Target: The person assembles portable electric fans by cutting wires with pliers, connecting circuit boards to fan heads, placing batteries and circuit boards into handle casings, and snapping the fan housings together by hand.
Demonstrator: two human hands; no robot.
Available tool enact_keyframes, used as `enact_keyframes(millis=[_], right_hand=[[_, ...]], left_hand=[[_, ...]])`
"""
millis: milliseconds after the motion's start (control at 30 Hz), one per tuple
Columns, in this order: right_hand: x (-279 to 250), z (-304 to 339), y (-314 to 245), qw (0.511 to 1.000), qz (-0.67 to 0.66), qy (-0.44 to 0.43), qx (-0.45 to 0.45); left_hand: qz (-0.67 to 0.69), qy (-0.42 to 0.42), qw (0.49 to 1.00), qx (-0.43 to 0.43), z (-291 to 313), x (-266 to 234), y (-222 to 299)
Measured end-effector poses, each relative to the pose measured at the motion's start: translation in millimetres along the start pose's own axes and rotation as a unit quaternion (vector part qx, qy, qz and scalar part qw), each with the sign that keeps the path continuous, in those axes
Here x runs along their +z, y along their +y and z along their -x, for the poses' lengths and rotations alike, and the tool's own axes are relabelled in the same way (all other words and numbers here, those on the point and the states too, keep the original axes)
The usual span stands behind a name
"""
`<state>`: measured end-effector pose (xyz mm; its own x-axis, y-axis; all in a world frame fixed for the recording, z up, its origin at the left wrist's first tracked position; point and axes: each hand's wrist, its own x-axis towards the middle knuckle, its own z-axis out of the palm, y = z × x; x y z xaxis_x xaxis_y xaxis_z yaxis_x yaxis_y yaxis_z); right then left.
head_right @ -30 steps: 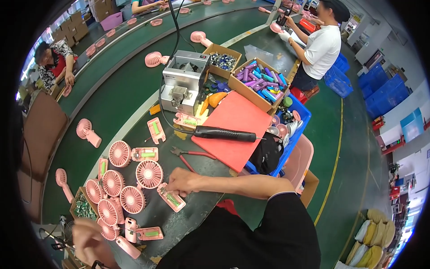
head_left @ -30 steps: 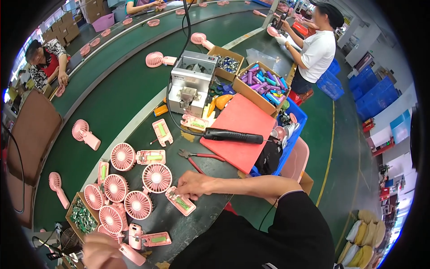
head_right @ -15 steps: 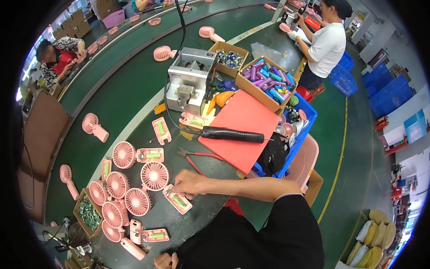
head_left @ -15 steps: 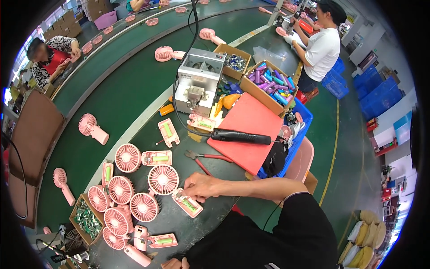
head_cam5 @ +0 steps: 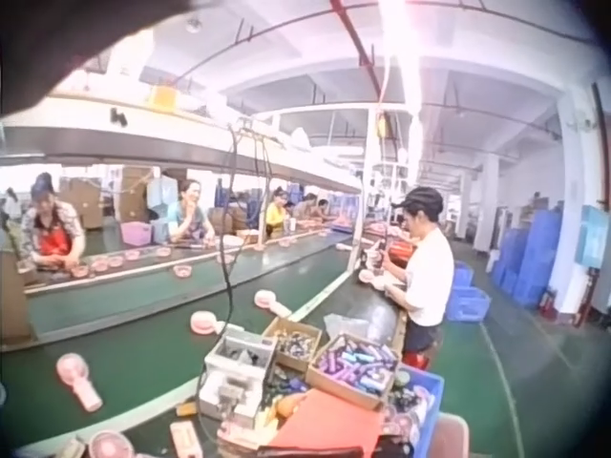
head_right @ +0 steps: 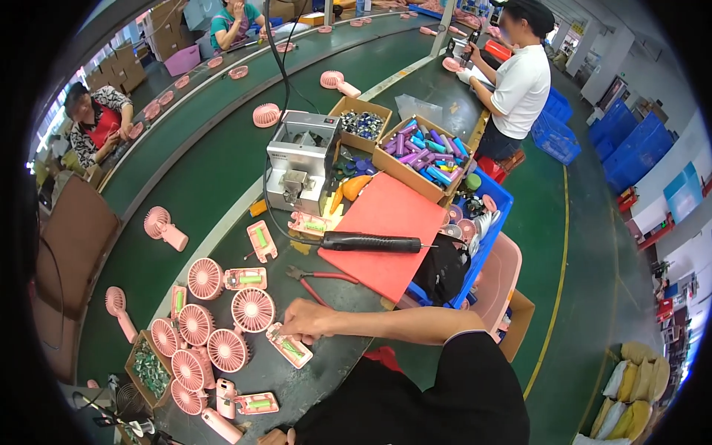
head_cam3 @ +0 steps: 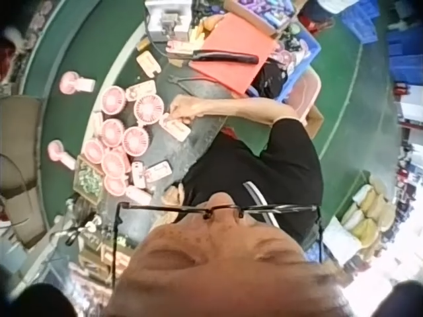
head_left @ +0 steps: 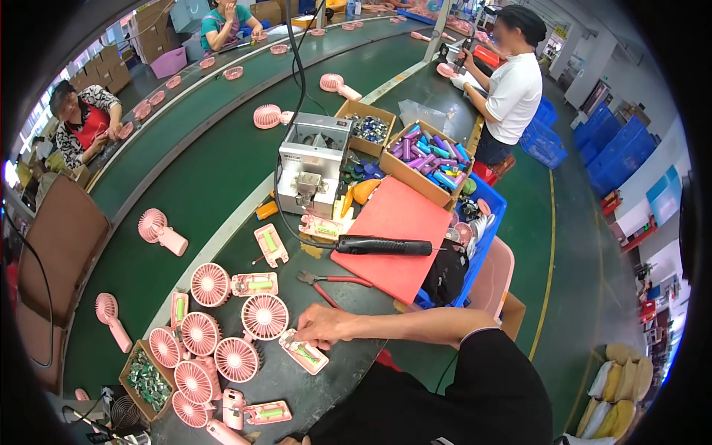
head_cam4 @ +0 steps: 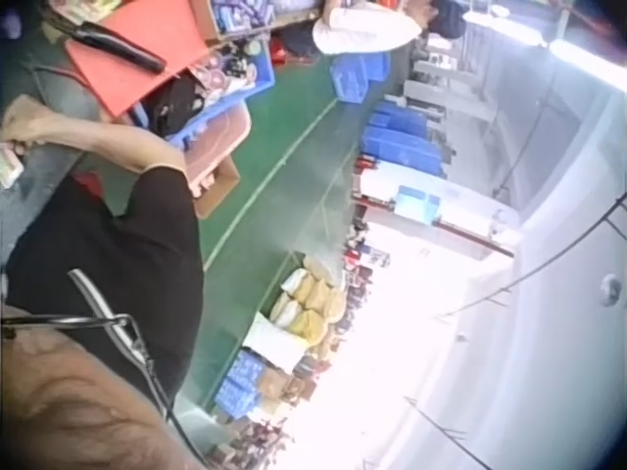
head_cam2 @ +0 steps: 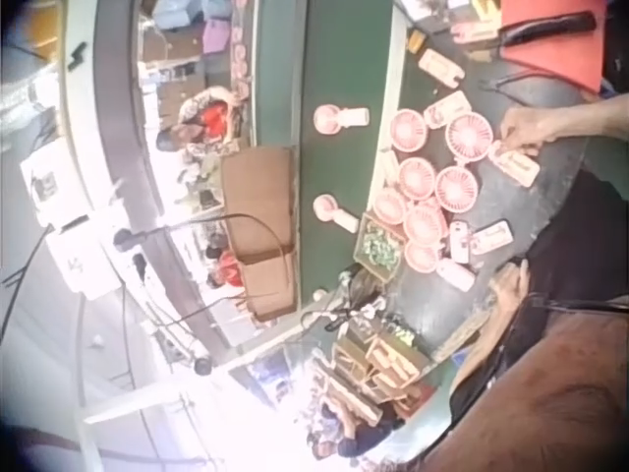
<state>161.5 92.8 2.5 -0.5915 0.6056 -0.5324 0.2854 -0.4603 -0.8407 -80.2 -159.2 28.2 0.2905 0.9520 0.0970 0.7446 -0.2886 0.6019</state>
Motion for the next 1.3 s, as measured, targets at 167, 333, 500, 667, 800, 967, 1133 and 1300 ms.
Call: enact_keyframes(millis=[167, 333, 500, 667, 800, 967, 1133, 1300], right_hand=[[-3.3, 7.8, -2.1, 1.0, -0.001, 0.027, -0.012], [10.6, 53.6, 20.7, 0.873, 0.25, 0.243, -0.341], [24.9, 68.3, 74.5, 0.763, 0.41, 0.303, -0.398], [29.1, 66.9, 66.9, 0.711, 0.468, 0.334, -0.406], [27.6, 70.5, 61.4, 0.708, 0.468, 0.326, -0.416], [29.5, 65.3, 71.7, 0.72, 0.469, 0.321, -0.397], [29.5, 66.4, 71.6, 0.73, 0.474, 0.312, -0.38], [25.8, 67.9, 73.5, 0.762, 0.443, 0.303, -0.363]], left_hand=[[0.054, 0.047, 0.997, 0.029, -4.7, 6.2, -0.5], [0.065, 0.064, 0.995, 0.027, -1.7, 7.0, -1.3], [0.085, 0.086, 0.992, 0.019, 2.9, 9.2, -5.9], [0.134, 0.066, 0.989, 0.002, -2.3, 3.6, -4.6], [0.156, 0.061, 0.986, -0.006, 0.0, 5.3, -8.9], [0.142, 0.044, 0.988, 0.05, 6.8, 15.1, -25.8], [0.199, 0.008, 0.979, 0.046, -1.2, 33.2, -54.9], [0.253, -0.026, 0.967, -0.002, -9.1, 48.4, -64.6]])
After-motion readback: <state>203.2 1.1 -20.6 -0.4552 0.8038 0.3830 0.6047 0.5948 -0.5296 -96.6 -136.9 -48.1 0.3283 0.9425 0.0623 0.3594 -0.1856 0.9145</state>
